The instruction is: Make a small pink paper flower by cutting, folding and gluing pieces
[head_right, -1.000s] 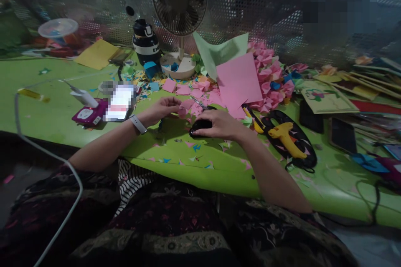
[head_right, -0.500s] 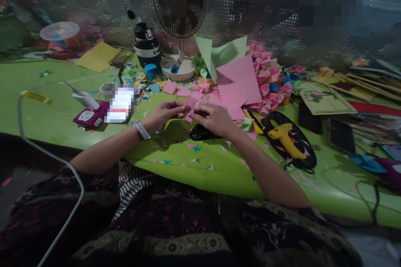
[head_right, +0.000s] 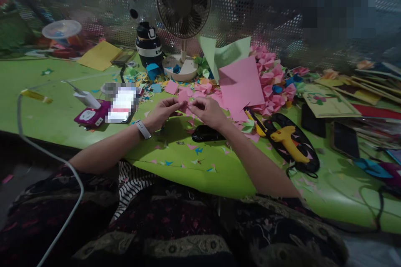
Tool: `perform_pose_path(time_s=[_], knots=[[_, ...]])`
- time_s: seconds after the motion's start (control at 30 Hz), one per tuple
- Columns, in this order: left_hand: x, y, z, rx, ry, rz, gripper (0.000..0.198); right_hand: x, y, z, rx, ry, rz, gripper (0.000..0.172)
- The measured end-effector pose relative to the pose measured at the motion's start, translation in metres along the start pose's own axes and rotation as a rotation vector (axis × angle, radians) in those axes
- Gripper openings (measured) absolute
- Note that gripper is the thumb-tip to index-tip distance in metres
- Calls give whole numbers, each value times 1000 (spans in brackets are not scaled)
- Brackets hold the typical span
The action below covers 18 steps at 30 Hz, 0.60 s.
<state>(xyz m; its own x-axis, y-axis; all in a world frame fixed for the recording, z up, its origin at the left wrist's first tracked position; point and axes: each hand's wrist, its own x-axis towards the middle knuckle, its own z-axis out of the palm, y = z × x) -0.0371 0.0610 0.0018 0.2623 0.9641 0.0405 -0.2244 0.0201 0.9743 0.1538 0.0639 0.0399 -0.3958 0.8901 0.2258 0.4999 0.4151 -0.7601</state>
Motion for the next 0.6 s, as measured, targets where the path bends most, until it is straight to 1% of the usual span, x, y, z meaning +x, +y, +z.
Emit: perform_pose_path(time_s=[0.17, 0.33, 0.5, 0.6], knots=[[1, -2, -1, 17, -34, -1, 33, 0, 1, -1, 23, -44, -13, 25], [4, -6, -6, -11, -52, 17, 33, -1, 1, -3, 58, -51, -10, 30], [3, -3, -7, -24, -56, -35, 36, -1, 3, -5, 69, -87, 8, 33], [2, 0, -6, 6, -49, -28, 37, 0, 3, -6, 71, -105, 5, 34]])
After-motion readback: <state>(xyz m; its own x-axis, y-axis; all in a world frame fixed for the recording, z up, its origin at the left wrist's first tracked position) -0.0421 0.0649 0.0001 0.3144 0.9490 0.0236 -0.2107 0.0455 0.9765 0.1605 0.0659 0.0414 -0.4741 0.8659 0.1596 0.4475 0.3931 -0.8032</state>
